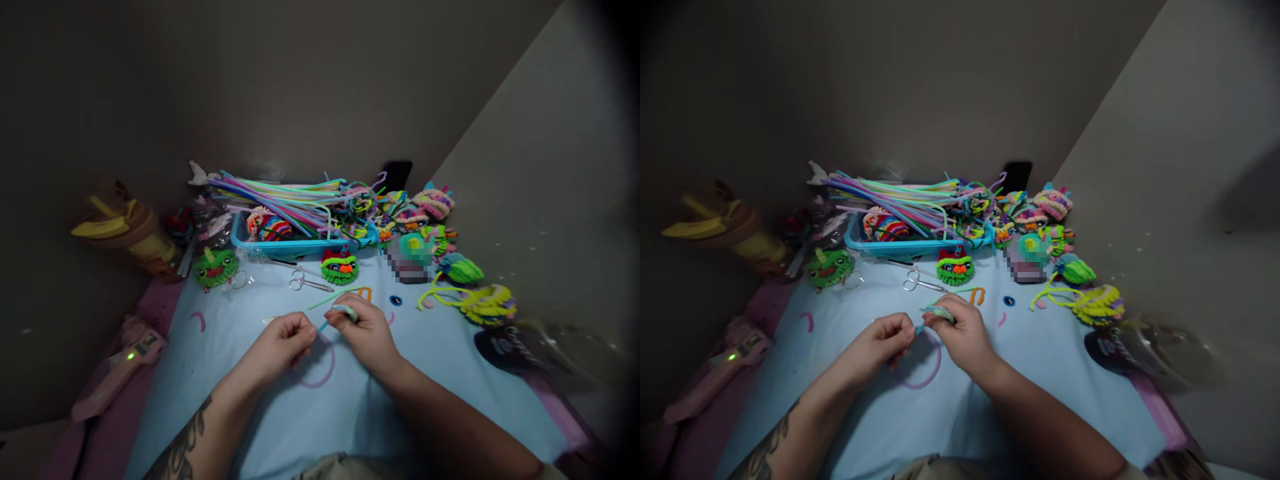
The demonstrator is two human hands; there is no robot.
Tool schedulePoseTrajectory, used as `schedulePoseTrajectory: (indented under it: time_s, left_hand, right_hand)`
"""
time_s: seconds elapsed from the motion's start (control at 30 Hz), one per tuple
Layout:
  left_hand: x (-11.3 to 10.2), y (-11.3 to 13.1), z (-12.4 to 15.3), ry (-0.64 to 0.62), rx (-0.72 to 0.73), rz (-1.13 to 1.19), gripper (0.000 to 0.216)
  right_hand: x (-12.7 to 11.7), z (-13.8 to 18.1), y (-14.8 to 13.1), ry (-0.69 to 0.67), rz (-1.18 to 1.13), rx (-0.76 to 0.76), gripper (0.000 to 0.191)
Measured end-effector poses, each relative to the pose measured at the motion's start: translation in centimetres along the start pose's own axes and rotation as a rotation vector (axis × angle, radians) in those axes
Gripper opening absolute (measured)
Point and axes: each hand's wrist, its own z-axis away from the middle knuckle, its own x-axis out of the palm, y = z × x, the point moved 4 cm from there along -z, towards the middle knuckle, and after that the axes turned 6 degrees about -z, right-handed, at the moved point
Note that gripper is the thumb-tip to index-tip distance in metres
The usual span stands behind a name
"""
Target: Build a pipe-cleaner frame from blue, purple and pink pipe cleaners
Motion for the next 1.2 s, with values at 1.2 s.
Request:
schedulePoseTrajectory:
  time_s: [1.2]
  left_hand:
    - [-0.9, 0.1, 0.2, -0.038, -0.062, 0.171, 0.035]
  right_hand:
    - [-1.8, -1.1, 0.6, -0.043, -0.016, -0.044, 0.004]
